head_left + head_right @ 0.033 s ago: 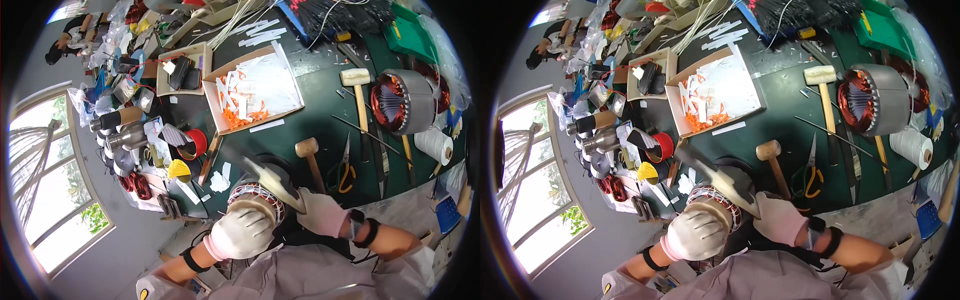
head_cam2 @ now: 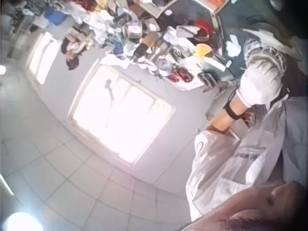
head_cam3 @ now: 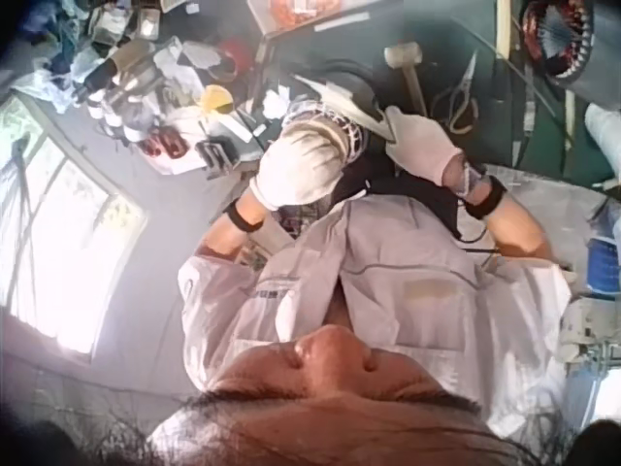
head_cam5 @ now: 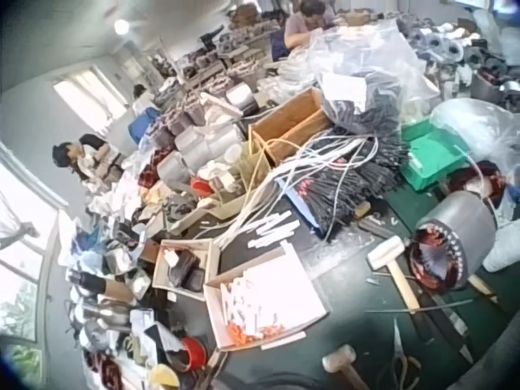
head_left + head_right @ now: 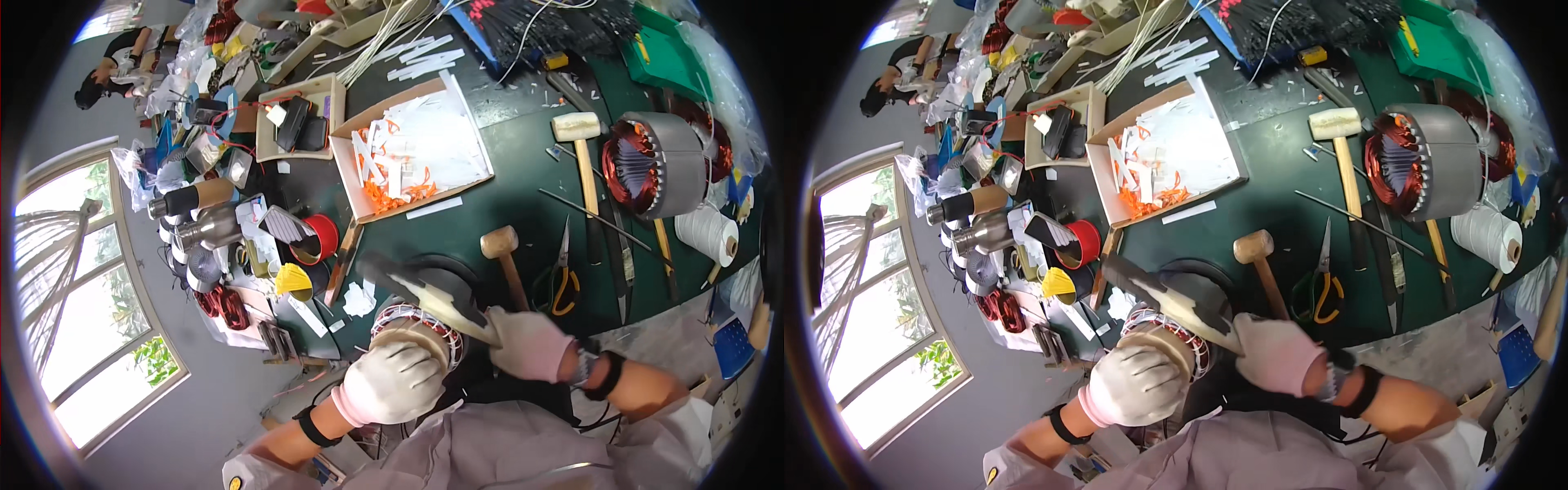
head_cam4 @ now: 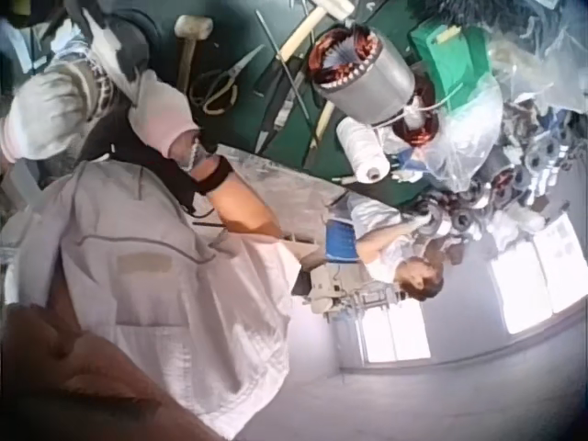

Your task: The person threads wire through the stator of a motor, uses pliers to pull and cut the wire, and taps the components into place using a mallet.

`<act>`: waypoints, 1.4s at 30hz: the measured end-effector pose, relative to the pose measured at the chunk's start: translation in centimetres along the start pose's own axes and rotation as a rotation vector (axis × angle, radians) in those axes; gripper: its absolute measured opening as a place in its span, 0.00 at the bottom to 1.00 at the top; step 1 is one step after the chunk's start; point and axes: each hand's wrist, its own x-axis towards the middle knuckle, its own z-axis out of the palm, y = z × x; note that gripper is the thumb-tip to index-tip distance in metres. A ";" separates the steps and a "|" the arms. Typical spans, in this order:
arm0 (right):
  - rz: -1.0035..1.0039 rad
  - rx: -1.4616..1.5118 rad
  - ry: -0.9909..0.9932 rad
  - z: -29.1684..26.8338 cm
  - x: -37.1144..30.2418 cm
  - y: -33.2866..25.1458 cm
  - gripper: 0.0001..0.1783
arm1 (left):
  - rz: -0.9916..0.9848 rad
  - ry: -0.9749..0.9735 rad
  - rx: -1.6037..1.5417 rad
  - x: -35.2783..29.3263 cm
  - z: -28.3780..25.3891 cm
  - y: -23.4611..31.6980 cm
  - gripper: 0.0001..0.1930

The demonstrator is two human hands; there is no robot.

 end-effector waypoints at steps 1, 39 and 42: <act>0.041 -0.090 -0.145 -0.9 0.3 -0.1 0.16 | -0.025 -0.002 0.004 0.1 0.0 -0.1 0.14; 0.075 -0.162 1.174 19.6 -11.6 -9.7 0.29 | -0.291 0.418 0.069 -5.8 0.2 2.3 0.35; 0.177 -0.116 1.128 20.3 -10.6 -9.5 0.28 | -0.270 0.575 0.045 -6.5 -2.5 3.2 0.36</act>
